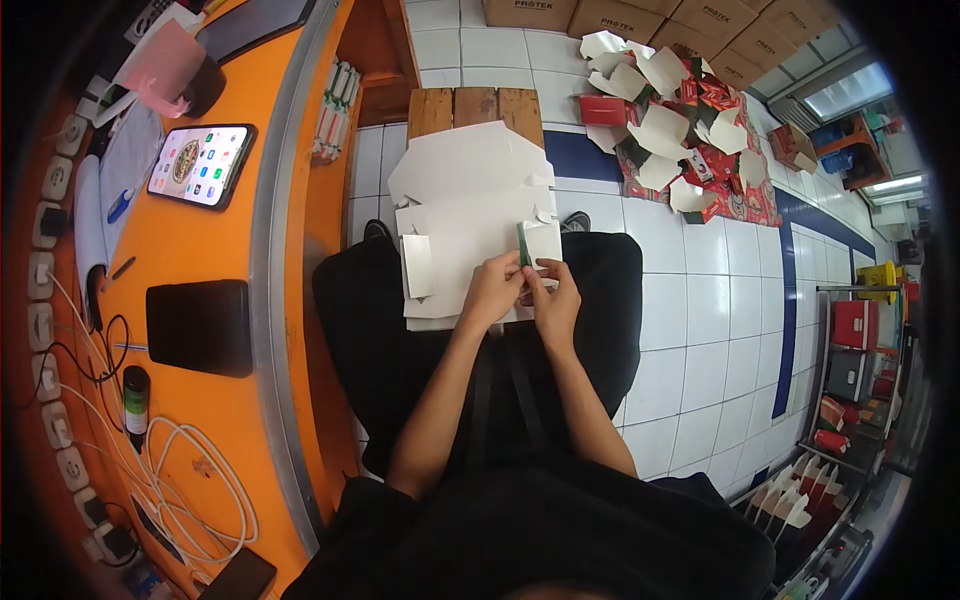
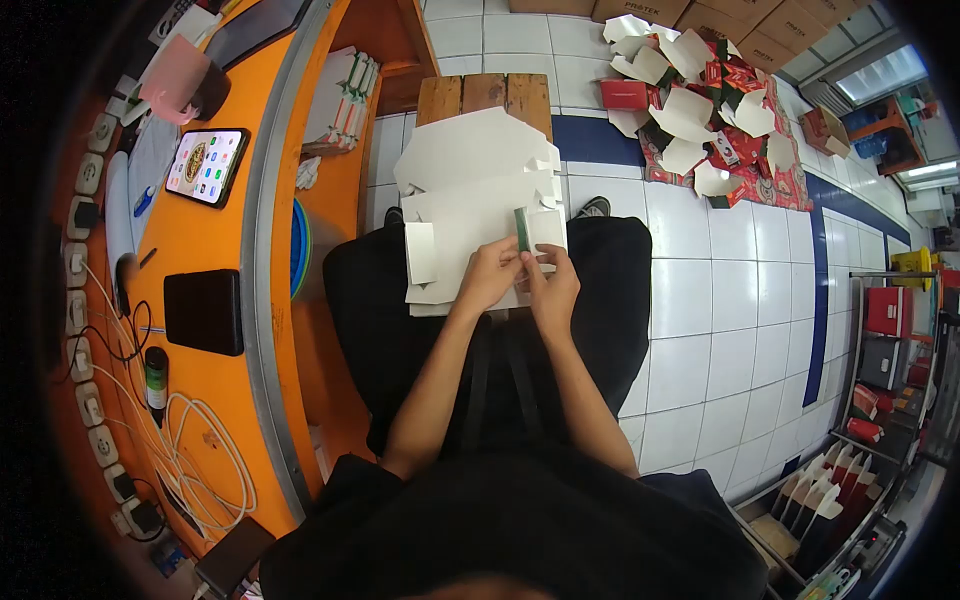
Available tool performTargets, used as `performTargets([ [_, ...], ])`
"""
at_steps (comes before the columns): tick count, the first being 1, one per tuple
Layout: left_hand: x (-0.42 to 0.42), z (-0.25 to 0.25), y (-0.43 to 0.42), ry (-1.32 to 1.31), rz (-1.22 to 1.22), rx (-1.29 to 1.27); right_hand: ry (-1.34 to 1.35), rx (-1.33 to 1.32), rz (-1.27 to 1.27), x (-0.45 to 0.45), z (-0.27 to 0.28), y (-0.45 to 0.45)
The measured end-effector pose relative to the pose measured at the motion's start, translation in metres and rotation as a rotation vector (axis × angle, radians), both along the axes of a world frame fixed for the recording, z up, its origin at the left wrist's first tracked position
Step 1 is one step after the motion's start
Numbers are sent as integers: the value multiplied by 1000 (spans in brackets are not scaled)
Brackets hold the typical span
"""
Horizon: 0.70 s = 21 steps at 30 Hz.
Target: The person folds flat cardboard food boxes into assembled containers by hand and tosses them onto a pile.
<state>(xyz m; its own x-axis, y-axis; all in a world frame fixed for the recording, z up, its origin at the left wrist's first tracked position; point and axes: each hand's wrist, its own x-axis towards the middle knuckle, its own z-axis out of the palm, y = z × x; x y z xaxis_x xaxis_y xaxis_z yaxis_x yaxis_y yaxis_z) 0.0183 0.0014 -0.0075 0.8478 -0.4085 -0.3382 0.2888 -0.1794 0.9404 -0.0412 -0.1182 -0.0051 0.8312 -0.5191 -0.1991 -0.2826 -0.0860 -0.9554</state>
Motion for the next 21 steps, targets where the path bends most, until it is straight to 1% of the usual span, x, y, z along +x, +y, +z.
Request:
performTargets([
  [1,-1,2,2,-64,9,78,25,-52,12,1,-1,-1],
  [2,-1,3,7,-63,16,80,49,-101,27,3,-2,-2],
  [3,1,8,17,-200,53,128,50,-98,33,4,-6,-4],
  [4,5,13,29,-339,87,177,28,-242,68,7,-11,-8],
  [5,11,19,42,-410,191,286,5,-387,101,8,-16,-11],
  [6,17,17,61,-731,314,571,1,-349,84,9,-14,-12],
  [7,23,14,80,-734,315,575,-3,-344,85,8,-11,-13],
  [9,33,16,108,-423,591,707,-43,-395,41,8,-6,-16],
  [10,35,18,115,-425,598,715,-73,-320,34,8,-8,-17],
  [12,40,23,125,304,342,-58,-77,-325,51,7,-3,-15],
  [13,41,20,127,301,351,-58,-73,-338,58,6,4,-14],
  [15,42,17,120,285,227,-184,-79,-345,66,6,11,-15],
  [17,45,22,114,293,228,-141,-106,-494,117,3,12,-19],
  [19,54,26,110,206,149,-6,-129,-511,116,3,11,-20],
  [20,53,28,109,208,148,-7,-150,-527,113,2,10,-21],
  [21,53,44,105,225,155,-58,-150,-528,112,2,14,-21],
])
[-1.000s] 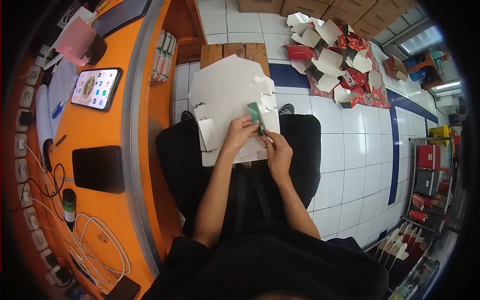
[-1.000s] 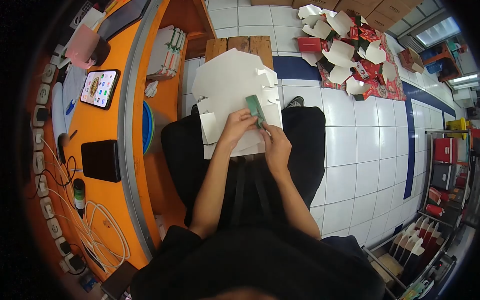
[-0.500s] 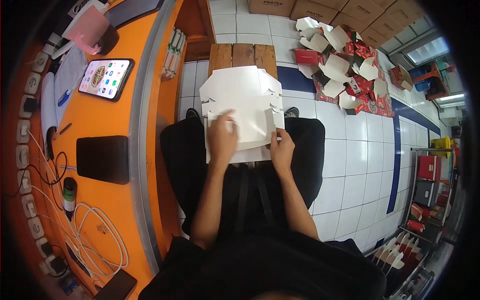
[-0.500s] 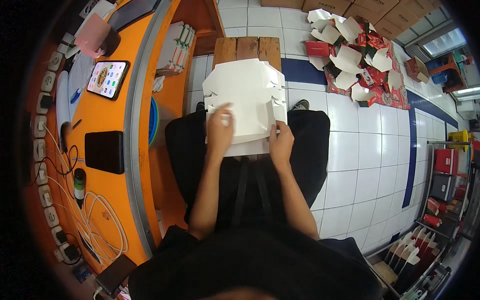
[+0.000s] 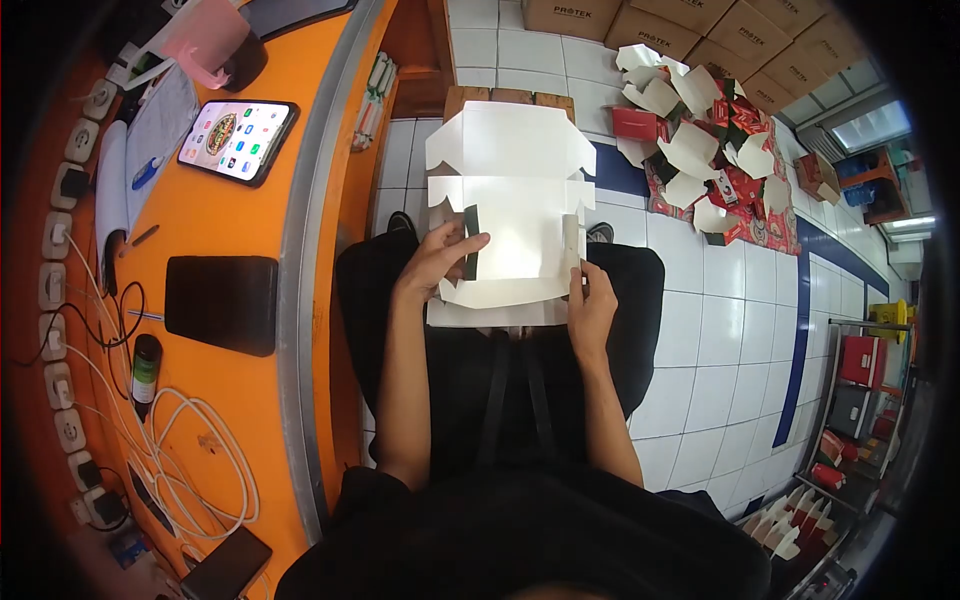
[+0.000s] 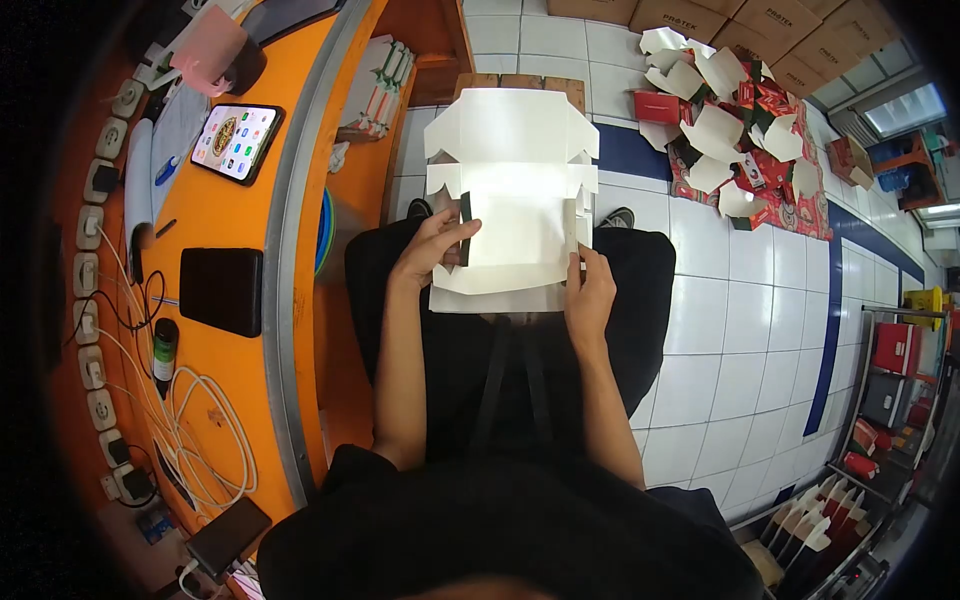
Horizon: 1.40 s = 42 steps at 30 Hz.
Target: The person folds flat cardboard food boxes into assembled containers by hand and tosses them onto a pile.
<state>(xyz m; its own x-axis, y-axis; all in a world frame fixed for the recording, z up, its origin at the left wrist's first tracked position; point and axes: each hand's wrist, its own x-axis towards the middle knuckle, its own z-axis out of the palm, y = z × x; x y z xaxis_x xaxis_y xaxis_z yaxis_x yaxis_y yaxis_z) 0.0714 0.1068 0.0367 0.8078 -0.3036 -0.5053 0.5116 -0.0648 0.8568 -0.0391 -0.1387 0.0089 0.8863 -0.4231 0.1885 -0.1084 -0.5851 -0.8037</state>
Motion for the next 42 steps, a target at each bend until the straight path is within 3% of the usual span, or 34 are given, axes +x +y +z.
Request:
performTargets([
  [3,-2,-2,-8,8,55,-75,117,60,-6,1,18,3],
  [5,-4,-12,-10,3,102,-98,-161,-220,-120,5,43,20],
  [6,-6,-15,-11,57,145,-130,-160,-218,-117,2,57,23],
  [9,-15,-21,-25,121,250,-224,-144,-481,301,-8,78,33],
  [12,-20,-18,-36,138,265,-314,-221,-452,591,-6,65,48],
  [16,-29,-14,-49,125,372,-410,-196,-191,358,4,41,56],
  [19,-35,-6,-59,83,387,-376,-119,-84,139,7,51,62],
  [25,-40,-23,-60,-39,276,-266,3,-133,202,5,39,64],
  [28,-32,-47,-42,72,315,-273,-91,-142,231,5,33,61],
  [29,-26,-53,-37,66,372,-179,-121,-145,240,5,31,60],
  [31,-14,-44,-23,13,428,-140,237,151,335,1,28,61],
  [34,4,-44,-11,-101,556,26,348,197,330,6,30,69],
  [36,13,-46,3,-347,371,410,343,132,334,11,21,75],
  [42,-17,-47,-24,-410,396,454,351,27,342,29,-7,91],
])
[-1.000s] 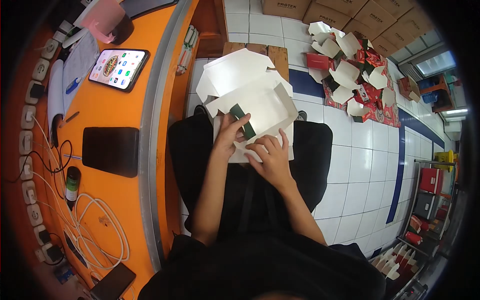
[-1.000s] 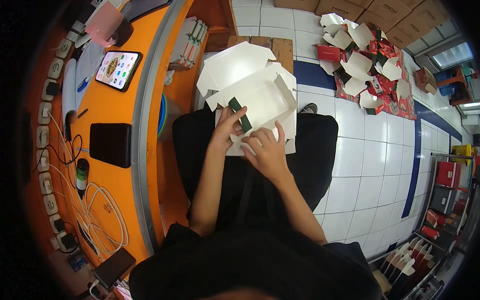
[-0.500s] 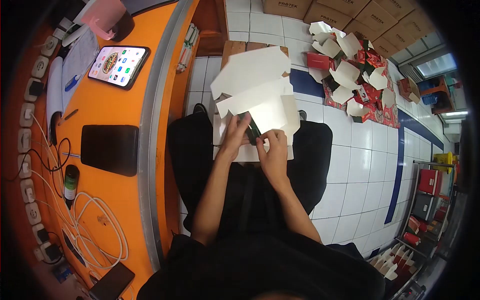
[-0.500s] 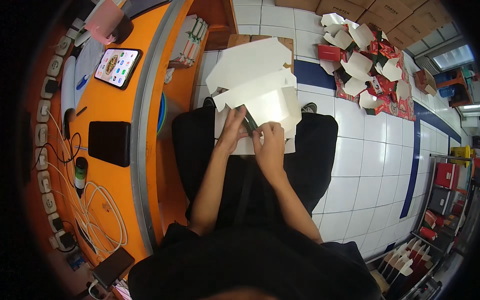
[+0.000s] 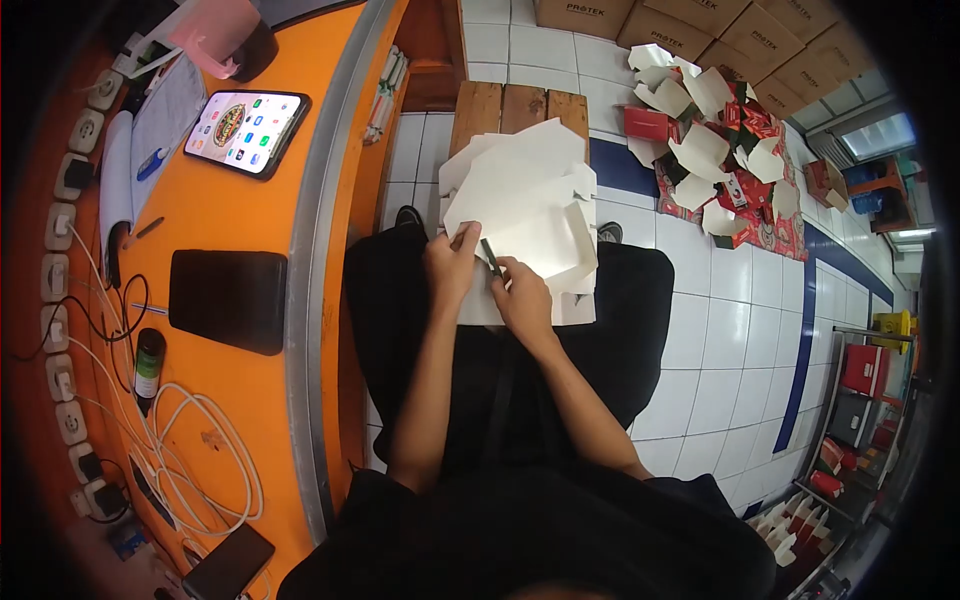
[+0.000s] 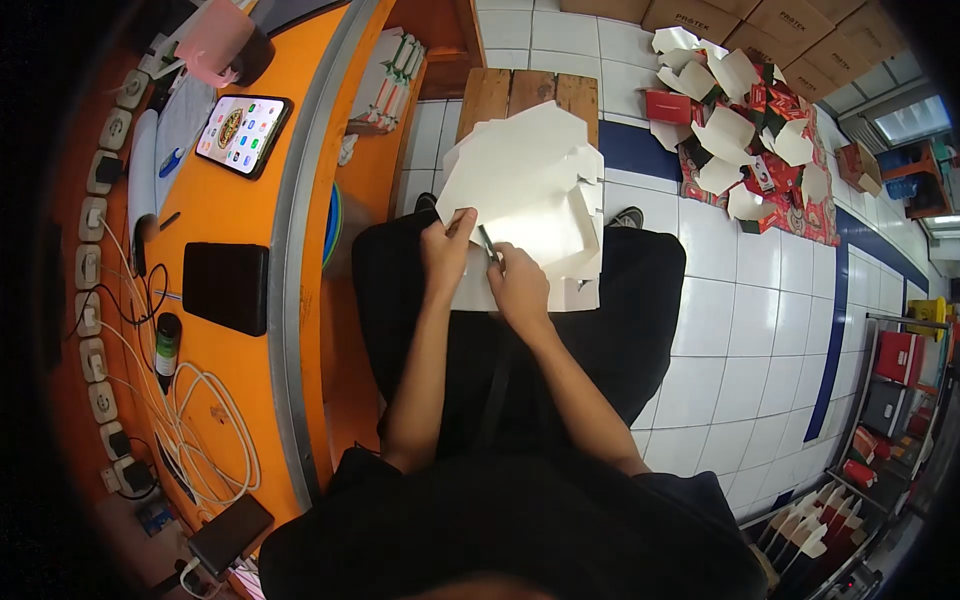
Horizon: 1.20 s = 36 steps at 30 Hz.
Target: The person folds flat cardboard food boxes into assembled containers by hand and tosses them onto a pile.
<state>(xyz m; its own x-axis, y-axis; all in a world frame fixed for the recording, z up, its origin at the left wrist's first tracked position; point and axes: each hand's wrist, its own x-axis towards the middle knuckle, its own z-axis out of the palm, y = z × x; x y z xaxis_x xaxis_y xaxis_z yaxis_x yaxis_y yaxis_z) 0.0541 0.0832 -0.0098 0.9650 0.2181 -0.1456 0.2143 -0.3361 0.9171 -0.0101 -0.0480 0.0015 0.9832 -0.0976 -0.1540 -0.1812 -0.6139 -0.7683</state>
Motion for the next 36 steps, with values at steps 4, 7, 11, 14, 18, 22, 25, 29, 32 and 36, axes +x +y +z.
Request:
performTargets([
  [4,-11,-15,-15,38,139,-437,-33,17,6,5,-10,-1],
  [7,-27,-35,-21,-31,140,-504,-91,-2,35,9,-17,-1],
  [11,-37,-41,-20,-73,130,-348,-42,24,76,17,-10,-4],
  [14,-32,-39,-11,-11,224,-273,94,491,51,29,-12,-34],
  [18,-31,-10,-8,33,214,-128,-251,-147,-397,74,-9,-111],
  [22,-29,7,-14,-150,140,235,-137,-90,-218,103,-26,-143],
  [25,-24,7,-14,-371,102,483,-179,-104,-178,107,-48,-157],
  [29,-23,22,-44,-398,-207,393,-27,91,-224,90,-10,-145],
  [32,-22,21,-82,-10,-332,97,-38,184,-289,74,-11,-134],
  [36,-11,3,-99,129,-311,-4,79,234,-369,58,5,-118],
])
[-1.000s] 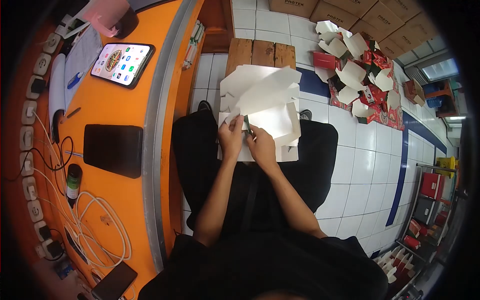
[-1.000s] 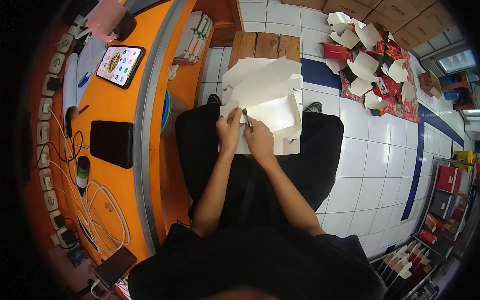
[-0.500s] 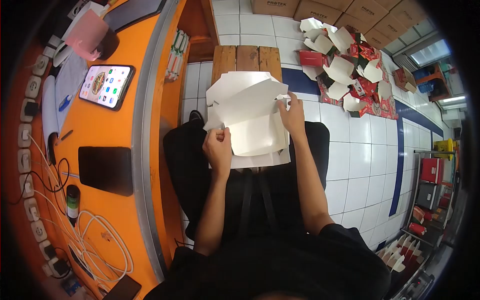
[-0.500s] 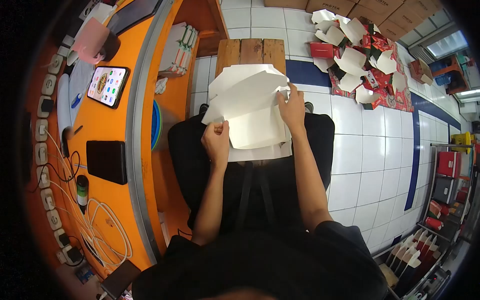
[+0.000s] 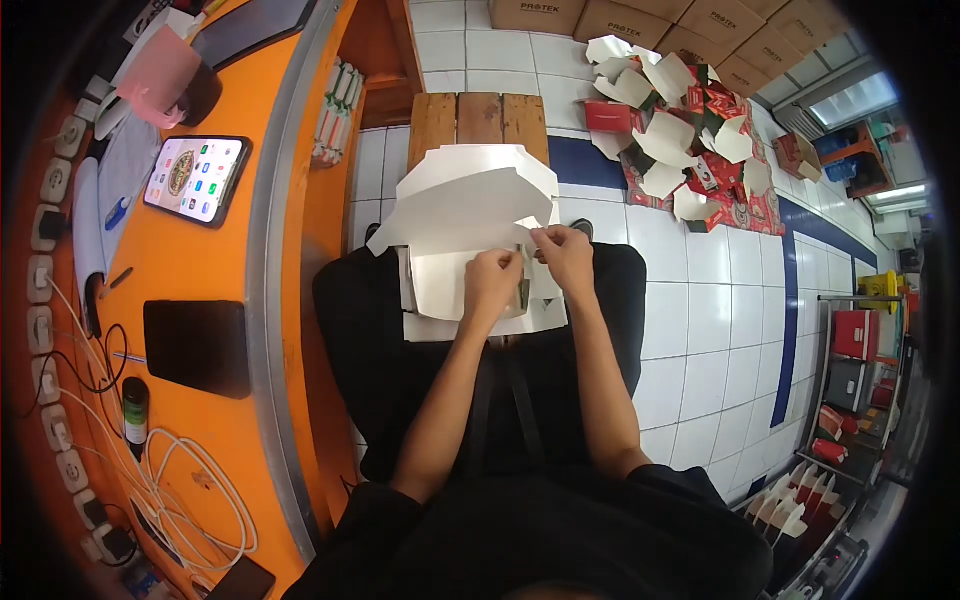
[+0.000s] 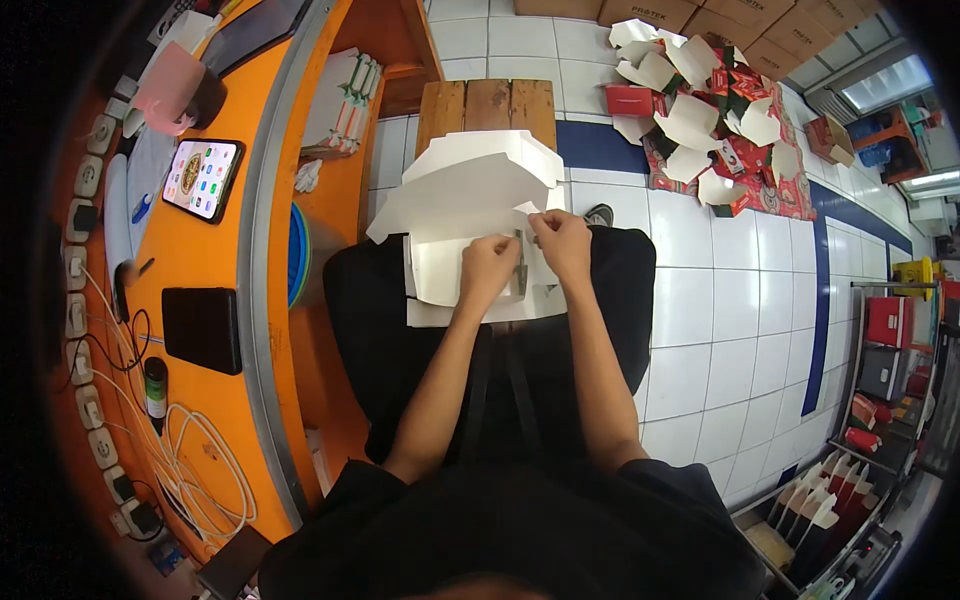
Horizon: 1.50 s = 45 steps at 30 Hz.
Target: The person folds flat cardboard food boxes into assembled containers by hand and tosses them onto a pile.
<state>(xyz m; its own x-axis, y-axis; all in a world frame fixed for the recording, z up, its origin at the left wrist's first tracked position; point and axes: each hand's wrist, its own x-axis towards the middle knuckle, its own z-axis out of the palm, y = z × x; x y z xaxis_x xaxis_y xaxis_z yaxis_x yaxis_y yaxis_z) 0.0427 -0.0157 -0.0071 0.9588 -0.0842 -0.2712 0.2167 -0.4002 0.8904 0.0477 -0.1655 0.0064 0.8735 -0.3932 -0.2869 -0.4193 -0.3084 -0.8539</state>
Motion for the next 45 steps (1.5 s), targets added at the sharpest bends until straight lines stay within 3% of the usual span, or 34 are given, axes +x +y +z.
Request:
performTargets([
  [4,4,0,9,61,13,34,-51,160,-53,-6,1,11],
  [6,3,-6,7,126,149,-262,-35,158,-22,-9,-2,16],
  [8,3,-12,8,152,139,-275,-20,151,6,-14,-4,19],
  [10,2,-15,7,175,134,-288,-129,-185,118,-19,2,25],
  [15,-7,-48,10,85,308,-371,-99,-202,279,-24,-7,19],
  [18,0,-38,18,119,269,-389,-102,-212,276,-32,-6,25],
  [19,1,-33,19,117,254,-396,-72,-160,266,-31,-11,26],
  [22,1,-13,25,232,155,-511,-23,321,189,-28,-32,31],
  [23,1,-4,29,204,68,-456,-34,316,185,-27,-33,26],
  [25,-3,27,40,43,-66,-288,292,583,190,-26,-1,15],
  [26,-1,34,48,-70,-54,-204,304,354,261,-18,6,-3],
  [27,1,51,58,-137,-6,-250,106,312,288,0,-26,-35],
  [28,-1,67,71,-195,48,-288,-6,314,180,15,-16,-62],
  [30,3,75,99,-213,200,-335,-301,590,-223,44,49,-126],
  [32,3,70,117,-212,297,-270,-482,706,-415,65,98,-170],
  [33,3,57,124,-228,330,-105,-460,475,-394,66,95,-177],
  [35,3,23,137,-149,319,149,-427,331,-216,47,74,-150],
  [36,-2,0,142,-139,245,447,-267,136,-176,27,54,-124],
  [38,-17,-13,134,39,189,630,62,-263,-48,-15,15,-70],
  [40,-25,-13,128,61,158,608,17,-439,177,-56,-48,-34],
  [42,-39,-16,124,36,122,536,59,-381,129,-77,-43,7],
  [45,-51,-27,111,-121,175,538,13,-510,109,-83,-36,29],
])
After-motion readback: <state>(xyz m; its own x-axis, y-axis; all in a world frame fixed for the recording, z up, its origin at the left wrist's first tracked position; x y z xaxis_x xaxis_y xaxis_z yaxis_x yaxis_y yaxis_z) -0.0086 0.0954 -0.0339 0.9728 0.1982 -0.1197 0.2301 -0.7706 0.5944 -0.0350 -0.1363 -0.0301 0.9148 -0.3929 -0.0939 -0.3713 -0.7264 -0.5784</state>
